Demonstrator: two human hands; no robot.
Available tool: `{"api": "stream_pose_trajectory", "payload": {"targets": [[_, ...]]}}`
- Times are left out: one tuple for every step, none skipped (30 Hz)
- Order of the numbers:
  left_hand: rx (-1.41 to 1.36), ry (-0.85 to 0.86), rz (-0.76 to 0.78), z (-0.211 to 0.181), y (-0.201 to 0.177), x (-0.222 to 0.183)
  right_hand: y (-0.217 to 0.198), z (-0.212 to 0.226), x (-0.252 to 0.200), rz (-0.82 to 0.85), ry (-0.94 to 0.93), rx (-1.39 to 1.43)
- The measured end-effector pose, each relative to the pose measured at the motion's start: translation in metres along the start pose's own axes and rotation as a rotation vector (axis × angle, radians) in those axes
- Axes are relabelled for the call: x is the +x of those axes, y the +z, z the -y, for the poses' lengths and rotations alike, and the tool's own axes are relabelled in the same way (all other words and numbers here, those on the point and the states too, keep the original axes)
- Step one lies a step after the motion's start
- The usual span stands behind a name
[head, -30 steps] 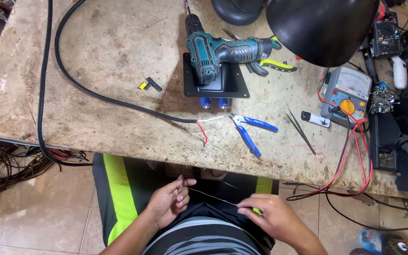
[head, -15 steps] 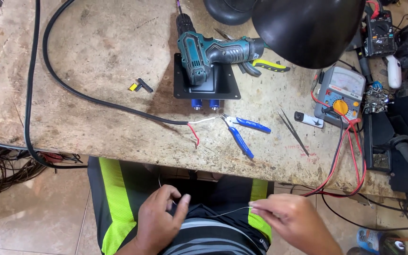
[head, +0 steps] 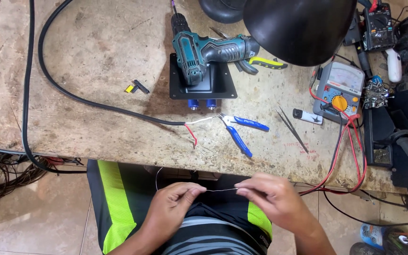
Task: Soldering wires to an electronic component and assembling parts at a repair bench.
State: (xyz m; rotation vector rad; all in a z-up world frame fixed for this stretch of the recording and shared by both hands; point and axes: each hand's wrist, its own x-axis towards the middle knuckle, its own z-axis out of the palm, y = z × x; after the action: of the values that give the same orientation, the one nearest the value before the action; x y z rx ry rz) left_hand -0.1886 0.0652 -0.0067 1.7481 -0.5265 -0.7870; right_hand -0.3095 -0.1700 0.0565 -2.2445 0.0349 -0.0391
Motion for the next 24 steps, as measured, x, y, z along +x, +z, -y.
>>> {"api": "stream_pose_trajectory", "payload": {"targets": [[0.049,0.016,-0.038,0.005,-0.006,0.000,-0.007,-0.006,-0.006,-0.080,0.078,0.014],[0.095,0.031,-0.075,0.010,-0.012,0.001,-0.014,-0.012,-0.012,-0.158,0.158,0.028],[0.094,0.031,-0.071,0.012,-0.012,-0.001,-0.014,-0.012,-0.012,-0.160,0.162,0.027],[0.324,0.157,-0.065,0.013,-0.013,-0.002,-0.014,-0.011,-0.013,-0.164,0.173,0.013],[0.553,0.284,-0.059,0.014,-0.013,-0.003,-0.014,-0.010,-0.014,-0.168,0.183,-0.001],[0.550,0.287,-0.050,0.007,-0.006,-0.003,-0.006,-0.005,-0.009,-0.172,0.191,-0.002],[0.579,0.376,-0.034,0.000,0.002,-0.003,0.001,0.000,-0.005,-0.161,0.129,-0.007],[0.609,0.471,-0.015,-0.007,0.009,-0.001,0.009,0.004,-0.001,-0.155,0.067,-0.013],[0.608,0.479,-0.004,-0.010,0.016,0.001,0.016,0.004,0.003,-0.165,0.074,-0.017],[0.493,0.434,0.019,-0.013,0.023,0.004,0.023,0.005,0.007,-0.151,0.016,-0.056],[0.379,0.387,0.044,-0.017,0.031,0.007,0.028,0.004,0.011,-0.136,-0.042,-0.097],[0.377,0.402,0.064,-0.019,0.030,0.011,0.026,0.005,0.012,-0.155,-0.028,-0.106],[0.359,0.431,-0.035,-0.023,0.029,0.015,0.022,0.006,0.013,-0.202,-0.037,-0.080],[0.339,0.462,-0.132,-0.026,0.028,0.020,0.019,0.007,0.014,-0.252,-0.045,-0.057],[0.335,0.479,-0.109,-0.032,0.024,0.021,0.012,0.003,0.010,-0.274,-0.031,-0.069],[0.320,0.475,-0.179,-0.037,0.019,0.022,0.005,-0.002,0.006,-0.381,0.067,-0.020],[0.304,0.470,-0.249,-0.042,0.013,0.023,-0.001,-0.006,0.002,-0.488,0.163,0.030],[0.299,0.485,-0.231,-0.040,0.010,0.024,-0.005,-0.027,-0.008,-0.508,0.172,0.019],[0.260,0.469,-0.347,-0.037,0.007,0.025,-0.009,-0.048,-0.018,-0.722,0.331,0.225],[0.217,0.450,-0.458,-0.035,0.005,0.027,-0.014,-0.068,-0.030,-0.939,0.485,0.435],[0.208,0.466,-0.436,-0.030,0.004,0.032,-0.035,-0.074,-0.035,-0.966,0.489,0.424],[0.207,0.420,-0.526,-0.025,0.001,0.034,-0.055,-0.080,-0.038,-1.260,0.471,0.616],[0.206,0.372,-0.615,-0.019,-0.003,0.036,-0.073,-0.085,-0.040,-1.554,0.433,0.809],[0.211,0.370,-0.621,-0.022,-0.007,0.043,-0.088,-0.107,-0.060,-1.548,0.433,0.815]]}}
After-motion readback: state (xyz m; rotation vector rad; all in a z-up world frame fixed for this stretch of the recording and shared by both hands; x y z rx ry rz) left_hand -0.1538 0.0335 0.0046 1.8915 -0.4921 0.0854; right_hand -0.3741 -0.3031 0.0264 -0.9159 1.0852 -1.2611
